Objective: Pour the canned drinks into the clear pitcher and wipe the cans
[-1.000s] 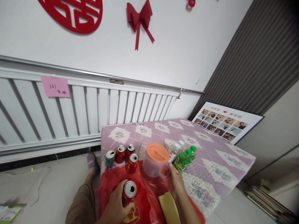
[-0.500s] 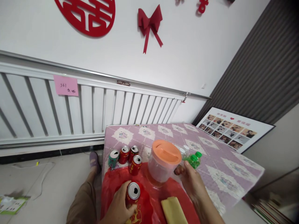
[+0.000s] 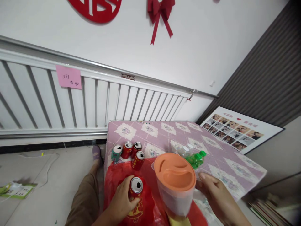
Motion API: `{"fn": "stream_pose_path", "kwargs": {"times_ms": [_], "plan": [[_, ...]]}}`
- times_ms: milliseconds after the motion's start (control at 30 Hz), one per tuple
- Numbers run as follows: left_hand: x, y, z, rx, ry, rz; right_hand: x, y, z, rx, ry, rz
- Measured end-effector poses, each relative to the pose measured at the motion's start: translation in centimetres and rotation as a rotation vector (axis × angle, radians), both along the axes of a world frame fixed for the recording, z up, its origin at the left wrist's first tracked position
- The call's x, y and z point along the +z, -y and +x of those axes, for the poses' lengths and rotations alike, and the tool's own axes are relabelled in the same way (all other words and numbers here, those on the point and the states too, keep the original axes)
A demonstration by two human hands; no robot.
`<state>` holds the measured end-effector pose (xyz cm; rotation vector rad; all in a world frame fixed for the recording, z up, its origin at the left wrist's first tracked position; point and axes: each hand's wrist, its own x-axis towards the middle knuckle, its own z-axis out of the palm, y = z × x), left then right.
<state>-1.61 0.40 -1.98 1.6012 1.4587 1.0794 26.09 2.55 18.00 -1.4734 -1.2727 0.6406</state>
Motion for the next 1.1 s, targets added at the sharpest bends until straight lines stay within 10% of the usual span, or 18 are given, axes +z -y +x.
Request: {"fn": "stream_pose_path", "kwargs": {"times_ms": [200,1100], "plan": [[0.5,0.1,-0.1,-0.001,0.011,0.019,0.7,0.9,-0.1,0.183,0.068,-0.260],[1.0,0.0,-0.2,-0.042,-0.042,-0.028,1.2,-0.5,-2.7,0.376,0.627,-0.275]]}}
